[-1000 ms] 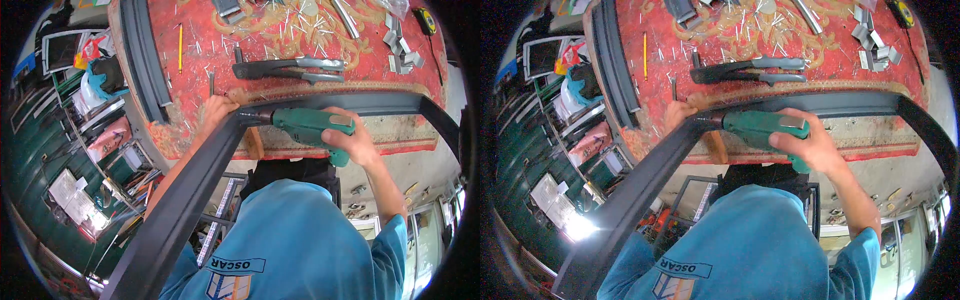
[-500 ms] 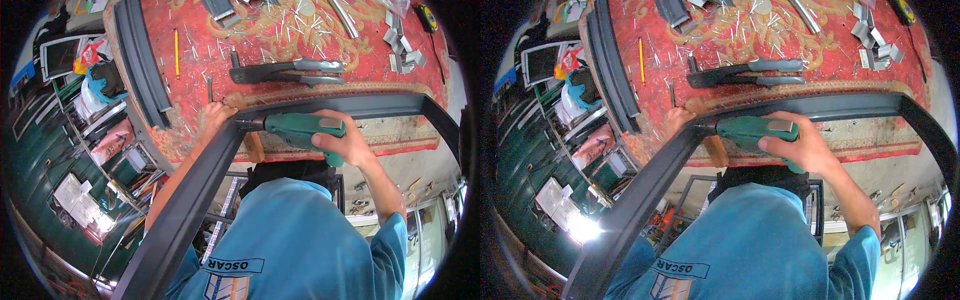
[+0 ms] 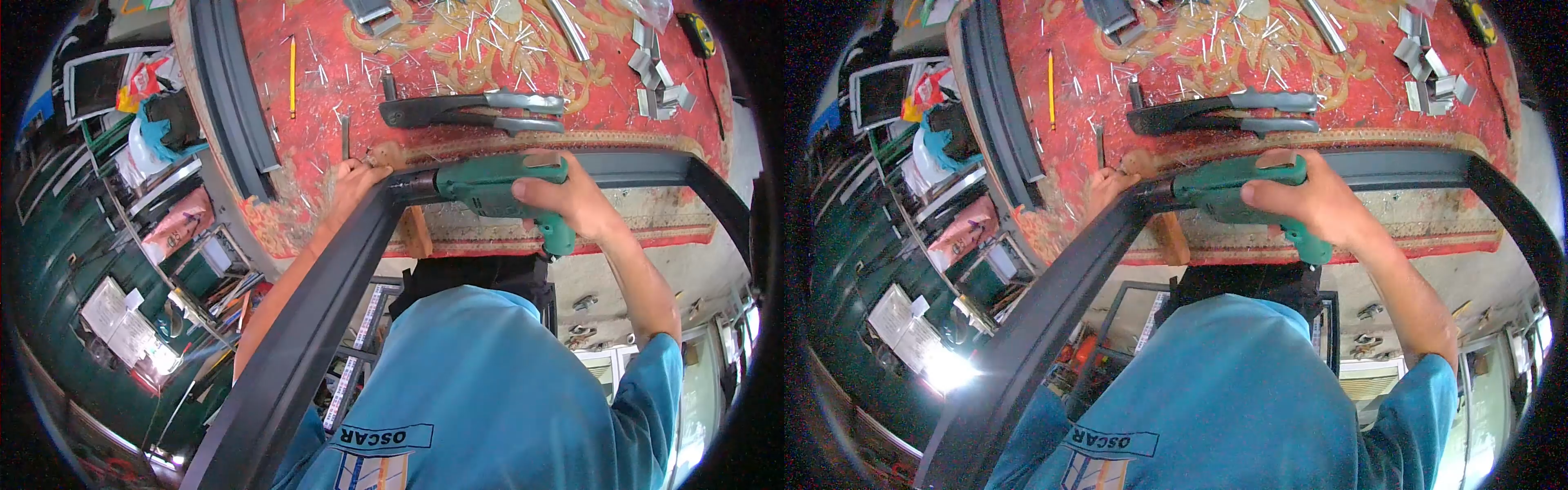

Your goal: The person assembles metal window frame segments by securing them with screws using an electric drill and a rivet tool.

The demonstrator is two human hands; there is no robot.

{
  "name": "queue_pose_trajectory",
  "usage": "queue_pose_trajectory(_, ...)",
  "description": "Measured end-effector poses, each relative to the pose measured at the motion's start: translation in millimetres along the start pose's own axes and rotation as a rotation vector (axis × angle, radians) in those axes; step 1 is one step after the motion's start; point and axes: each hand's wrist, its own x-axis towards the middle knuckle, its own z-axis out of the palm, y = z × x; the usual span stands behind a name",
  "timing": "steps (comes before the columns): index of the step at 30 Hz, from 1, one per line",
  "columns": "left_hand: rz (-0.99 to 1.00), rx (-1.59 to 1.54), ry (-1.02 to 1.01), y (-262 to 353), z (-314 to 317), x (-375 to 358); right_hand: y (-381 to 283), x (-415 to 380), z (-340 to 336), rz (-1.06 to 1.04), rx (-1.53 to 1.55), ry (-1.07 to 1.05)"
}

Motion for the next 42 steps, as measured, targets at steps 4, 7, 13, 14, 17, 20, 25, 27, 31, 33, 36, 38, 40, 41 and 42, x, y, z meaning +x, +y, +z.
queue_pose_trajectory(4, -0.030, 0.028, 0.009, 3.2, 0.9, -2.5, 0.0, -3.3, 3.6, -0.001, 0.051, 0.070)
queue_pose_trajectory(7, -0.029, -0.024, 0.033, 3.5, 1.0, -2.4, 9.4, 1.2, -1.2, -0.013, 0.044, 0.026)
queue_pose_trajectory(13, -0.025, -0.065, 0.028, 3.8, 0.9, 0.2, 5.3, -2.6, 3.1, -0.051, 0.002, -0.019)
queue_pose_trajectory(14, -0.035, -0.068, 0.019, 4.2, 0.0, 0.8, 4.9, -3.0, 3.3, -0.058, -0.007, -0.032)
queue_pose_trajectory(17, -0.045, -0.078, 0.014, 4.7, 0.0, 0.4, 5.1, -3.4, 3.8, -0.074, -0.021, -0.038)
queue_pose_trajectory(20, -0.054, -0.048, -0.002, -2.9, 5.1, -5.0, 2.6, -4.3, 3.6, -0.079, -0.040, -0.048)
queue_pose_trajectory(25, -0.074, -0.058, -0.003, -2.9, 5.4, -5.3, 4.5, -4.5, 4.2, -0.061, -0.068, 0.010)
queue_pose_trajectory(27, -0.063, -0.066, 0.012, -1.1, 4.9, -4.7, 2.2, -5.2, 3.4, -0.025, -0.057, 0.000)
queue_pose_trajectory(31, -0.071, -0.099, 0.008, -0.5, 4.1, -3.6, 0.8, -2.1, -1.2, -0.034, -0.078, -0.072)
queue_pose_trajectory(33, -0.047, -0.091, 0.017, 1.1, 1.1, -2.3, 2.8, -1.4, -2.2, -0.013, -0.076, -0.087)
queue_pose_trajectory(36, -0.024, -0.059, 0.004, 3.0, -4.8, 1.6, 9.9, 0.9, -3.3, -0.038, -0.086, -0.027)
queue_pose_trajectory(38, -0.095, -0.058, -0.033, 5.9, -7.6, 0.2, 1.6, -0.1, -3.0, 0.013, -0.073, -0.061)
queue_pose_trajectory(40, -0.166, -0.058, -0.069, 7.1, -6.9, -1.8, 5.6, 1.3, -4.3, 0.005, -0.095, -0.056)
queue_pose_trajectory(41, -0.166, -0.051, -0.053, 7.1, -5.4, -2.4, 7.1, 1.8, -5.1, -0.005, -0.118, -0.047)
queue_pose_trajectory(42, -0.165, -0.044, -0.035, 8.1, -5.3, -1.4, 7.0, 1.8, -5.0, -0.004, -0.119, -0.049)
